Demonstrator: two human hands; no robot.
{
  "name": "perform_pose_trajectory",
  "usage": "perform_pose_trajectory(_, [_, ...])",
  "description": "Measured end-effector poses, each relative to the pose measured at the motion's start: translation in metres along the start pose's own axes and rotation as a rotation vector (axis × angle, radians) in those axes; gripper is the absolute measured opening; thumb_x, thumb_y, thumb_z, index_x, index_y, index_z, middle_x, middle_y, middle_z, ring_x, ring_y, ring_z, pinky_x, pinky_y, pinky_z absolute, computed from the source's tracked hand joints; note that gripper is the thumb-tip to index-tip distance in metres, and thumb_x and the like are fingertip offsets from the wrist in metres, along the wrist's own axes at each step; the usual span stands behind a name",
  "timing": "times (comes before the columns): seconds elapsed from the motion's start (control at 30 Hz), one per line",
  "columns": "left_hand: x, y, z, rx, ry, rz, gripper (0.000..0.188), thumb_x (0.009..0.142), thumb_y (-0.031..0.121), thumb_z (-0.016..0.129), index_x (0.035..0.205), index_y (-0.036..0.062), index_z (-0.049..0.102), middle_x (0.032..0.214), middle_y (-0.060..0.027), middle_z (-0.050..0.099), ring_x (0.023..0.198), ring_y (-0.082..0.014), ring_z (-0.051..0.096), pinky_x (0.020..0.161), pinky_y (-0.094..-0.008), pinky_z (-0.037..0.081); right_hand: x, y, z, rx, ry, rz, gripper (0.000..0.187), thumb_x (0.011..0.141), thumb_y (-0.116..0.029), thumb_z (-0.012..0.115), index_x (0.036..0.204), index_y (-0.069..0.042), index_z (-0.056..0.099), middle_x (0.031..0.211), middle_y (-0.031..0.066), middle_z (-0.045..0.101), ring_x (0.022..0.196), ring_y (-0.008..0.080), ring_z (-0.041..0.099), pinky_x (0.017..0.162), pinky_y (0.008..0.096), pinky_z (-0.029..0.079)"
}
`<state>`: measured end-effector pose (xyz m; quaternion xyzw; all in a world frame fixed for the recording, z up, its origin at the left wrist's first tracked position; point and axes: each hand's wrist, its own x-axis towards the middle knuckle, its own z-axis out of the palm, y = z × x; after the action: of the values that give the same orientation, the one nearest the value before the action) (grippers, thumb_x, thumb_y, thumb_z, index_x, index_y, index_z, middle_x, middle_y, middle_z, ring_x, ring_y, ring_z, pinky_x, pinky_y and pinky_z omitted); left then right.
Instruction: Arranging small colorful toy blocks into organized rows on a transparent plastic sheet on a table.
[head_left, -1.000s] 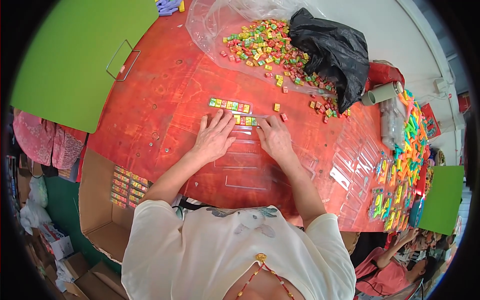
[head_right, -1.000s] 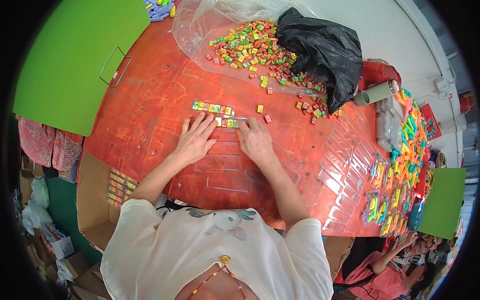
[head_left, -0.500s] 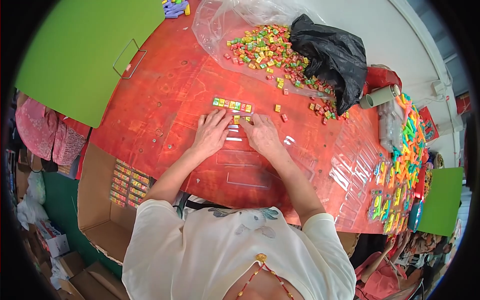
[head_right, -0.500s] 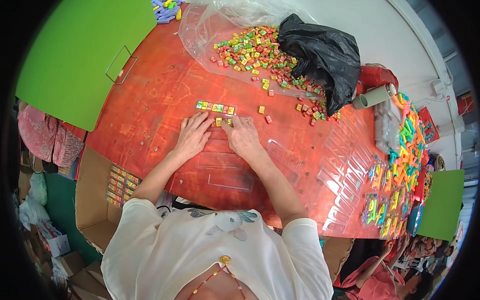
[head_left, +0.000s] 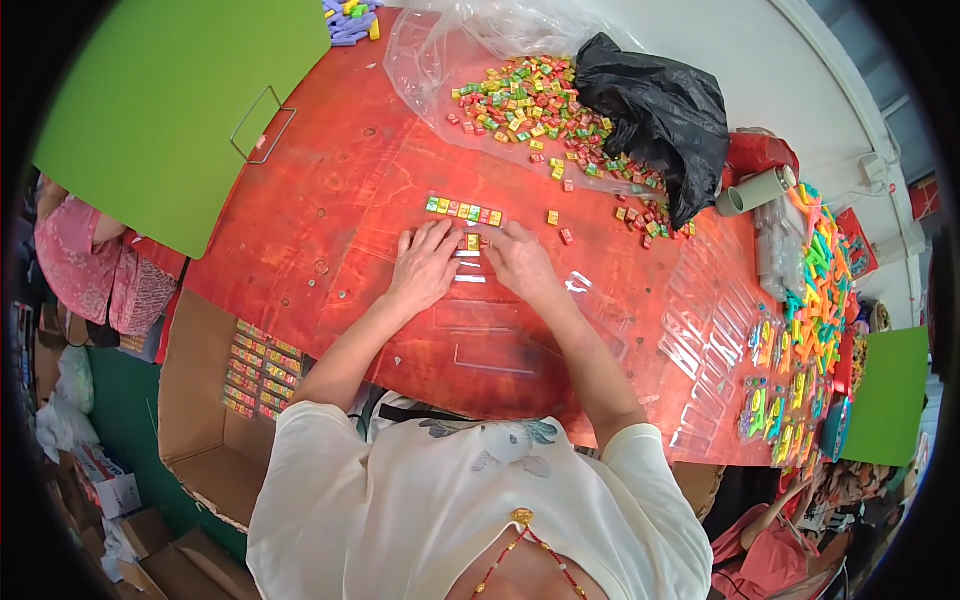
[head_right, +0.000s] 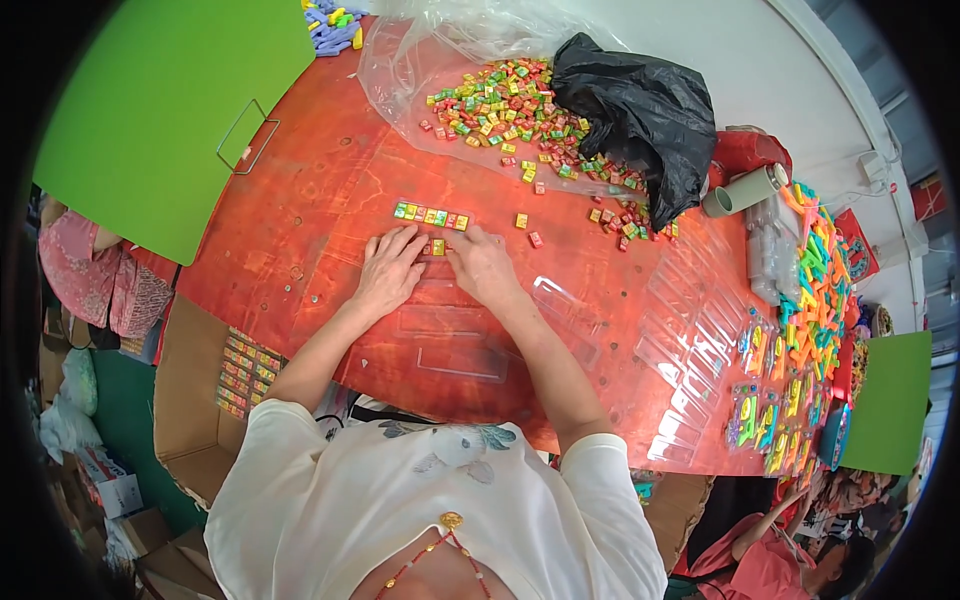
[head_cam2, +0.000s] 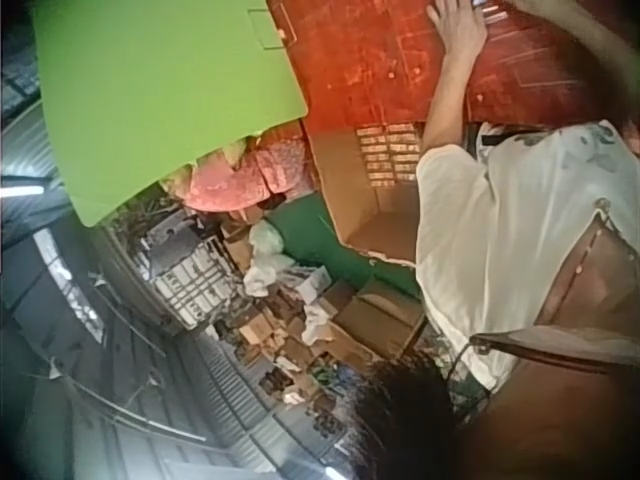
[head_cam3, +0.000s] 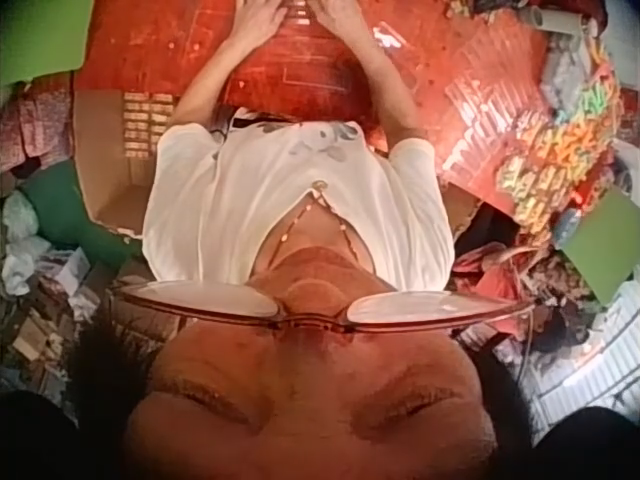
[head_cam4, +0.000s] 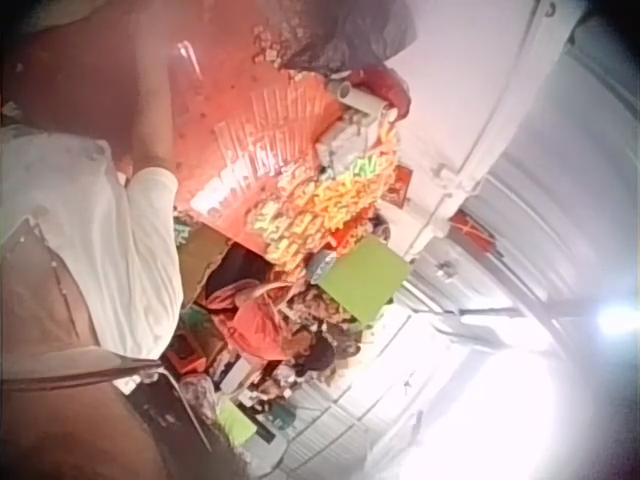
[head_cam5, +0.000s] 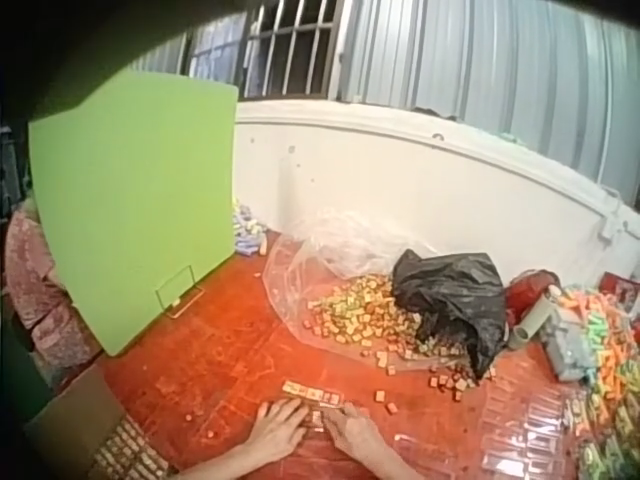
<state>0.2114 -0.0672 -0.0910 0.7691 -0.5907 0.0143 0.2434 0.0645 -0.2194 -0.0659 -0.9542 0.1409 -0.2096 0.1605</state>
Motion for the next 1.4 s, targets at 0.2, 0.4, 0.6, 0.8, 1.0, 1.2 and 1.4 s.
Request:
perform_pose_trajectory(0.2, [0.009,0.005,-0.002,-0.067,0.091,0.069,0.044,0.088,0.020,0.066,0.130,0.0084,0.059,0.128,-0.0133,0.055,0.121,-0.0307,0.050,0.101,-0.0503,0.036,-0.021,0.043,-0.021,0.177,0.171,0.375,0.020,0.089,-0.009,0.060,0.107,-0.003,0.066,0.096,0.0207,0.062,0.092,0.0412,0.062,0.080,0.0498,0.051])
perform_pose_trajectory(0.4, [0.030,0.027,0.002,-0.018,0.029,0.153,0.041,0.084,0.016,0.069,0.124,0.0086,0.063,0.121,-0.0103,0.057,0.113,-0.0282,0.053,0.096,-0.0450,0.038,-0.024,0.036,-0.016,0.033,0.017,0.339,0.027,0.086,-0.010,0.062,0.112,-0.003,0.066,0.103,0.0196,0.062,0.097,0.0396,0.063,0.084,0.0475,0.053])
perform_pose_trajectory(0.6, [0.037,0.029,0.008,0.063,-0.027,0.188,0.031,0.083,0.015,0.071,0.113,0.0125,0.068,0.120,-0.0088,0.058,0.111,-0.0261,0.053,0.090,-0.0420,0.038,-0.024,0.041,-0.014,0.074,0.021,0.366,0.031,0.086,-0.009,0.063,0.116,-0.006,0.066,0.106,0.0186,0.061,0.100,0.0385,0.064,0.085,0.0470,0.054])
perform_pose_trajectory(0.8, [0.038,0.030,0.005,0.084,0.002,0.200,0.028,0.084,0.016,0.067,0.112,0.0116,0.069,0.117,-0.0105,0.058,0.110,-0.0267,0.052,0.087,-0.0433,0.037,-0.013,0.038,-0.017,0.118,0.000,0.418,0.017,0.085,-0.008,0.064,0.101,-0.004,0.064,0.104,0.0182,0.062,0.098,0.0379,0.064,0.083,0.0470,0.054])
perform_pose_trajectory(1.0, [0.039,0.034,0.002,0.075,-0.059,0.189,0.050,0.082,0.016,0.072,0.130,0.0129,0.059,0.124,-0.0087,0.054,0.114,-0.0270,0.050,0.092,-0.0436,0.038,-0.018,0.056,0.001,0.325,0.068,0.406,0.014,0.085,-0.003,0.062,0.099,-0.001,0.061,0.088,0.0149,0.067,0.085,0.0332,0.068,0.076,0.0418,0.054])
perform_pose_trajectory(1.2, [0.044,0.034,-0.003,0.069,-0.059,0.198,0.059,0.081,0.023,0.073,0.136,0.0122,0.055,0.125,-0.0100,0.054,0.117,-0.0289,0.049,0.102,-0.0473,0.034,-0.014,0.072,0.004,0.651,-0.030,0.518,0.013,0.085,-0.003,0.064,0.097,-0.001,0.062,0.081,0.0034,0.064,0.074,0.0120,0.060,0.066,0.0294,0.049])
perform_pose_trajectory(1.4, [0.054,0.031,-0.006,0.091,-0.051,0.271,0.061,0.081,0.024,0.073,0.138,0.0116,0.054,0.123,-0.0112,0.054,0.117,-0.0304,0.049,0.106,-0.0508,0.031,-0.004,0.067,-0.015,0.942,-0.102,0.605,0.011,0.084,-0.004,0.065,0.095,0.000,0.064,0.079,0.0033,0.063,0.071,0.0116,0.057,0.065,0.0283,0.047])
